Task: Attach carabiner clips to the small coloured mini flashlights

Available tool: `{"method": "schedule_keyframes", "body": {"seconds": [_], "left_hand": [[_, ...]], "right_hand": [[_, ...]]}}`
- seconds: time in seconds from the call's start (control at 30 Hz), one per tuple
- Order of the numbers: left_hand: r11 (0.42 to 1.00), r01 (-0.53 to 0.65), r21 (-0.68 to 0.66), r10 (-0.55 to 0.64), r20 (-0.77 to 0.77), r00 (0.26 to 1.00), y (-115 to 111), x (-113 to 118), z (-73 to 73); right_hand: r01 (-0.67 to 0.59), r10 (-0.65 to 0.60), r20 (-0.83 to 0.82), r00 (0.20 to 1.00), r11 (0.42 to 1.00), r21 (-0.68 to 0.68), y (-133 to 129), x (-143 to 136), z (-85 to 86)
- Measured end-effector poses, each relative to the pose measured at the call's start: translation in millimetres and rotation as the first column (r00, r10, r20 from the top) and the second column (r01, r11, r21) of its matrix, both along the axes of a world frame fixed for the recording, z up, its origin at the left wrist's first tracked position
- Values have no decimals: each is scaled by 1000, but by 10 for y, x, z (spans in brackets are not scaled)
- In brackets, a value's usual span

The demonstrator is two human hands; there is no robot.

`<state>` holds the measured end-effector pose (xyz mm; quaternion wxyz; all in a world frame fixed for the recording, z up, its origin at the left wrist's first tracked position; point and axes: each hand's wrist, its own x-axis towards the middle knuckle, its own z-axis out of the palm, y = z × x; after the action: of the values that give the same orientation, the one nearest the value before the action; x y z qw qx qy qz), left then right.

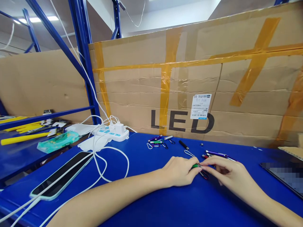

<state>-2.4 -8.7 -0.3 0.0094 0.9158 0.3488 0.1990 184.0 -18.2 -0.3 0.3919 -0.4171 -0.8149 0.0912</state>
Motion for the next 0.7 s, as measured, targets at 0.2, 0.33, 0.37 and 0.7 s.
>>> {"method": "schedule_keyframes", "body": {"seconds": [0.2,0.33,0.37,0.7], "left_hand": [[999,-32,19,32,-44,998,22,12,10],[1000,-22,-7,22,-36,999,24,31,13],[1000,-13,-10,12,-37,999,27,36,14],[995,7,-96,-12,-51,999,52,55,43]], "right_hand": [[-85,-108,-403,909,898,-432,-105,-130,112],[-426,-276,-774,570,706,-565,-216,-207,196],[-531,-315,-809,497,626,-570,-246,-228,212],[-745,-289,-744,602,134,-654,-544,-373,255]]}}
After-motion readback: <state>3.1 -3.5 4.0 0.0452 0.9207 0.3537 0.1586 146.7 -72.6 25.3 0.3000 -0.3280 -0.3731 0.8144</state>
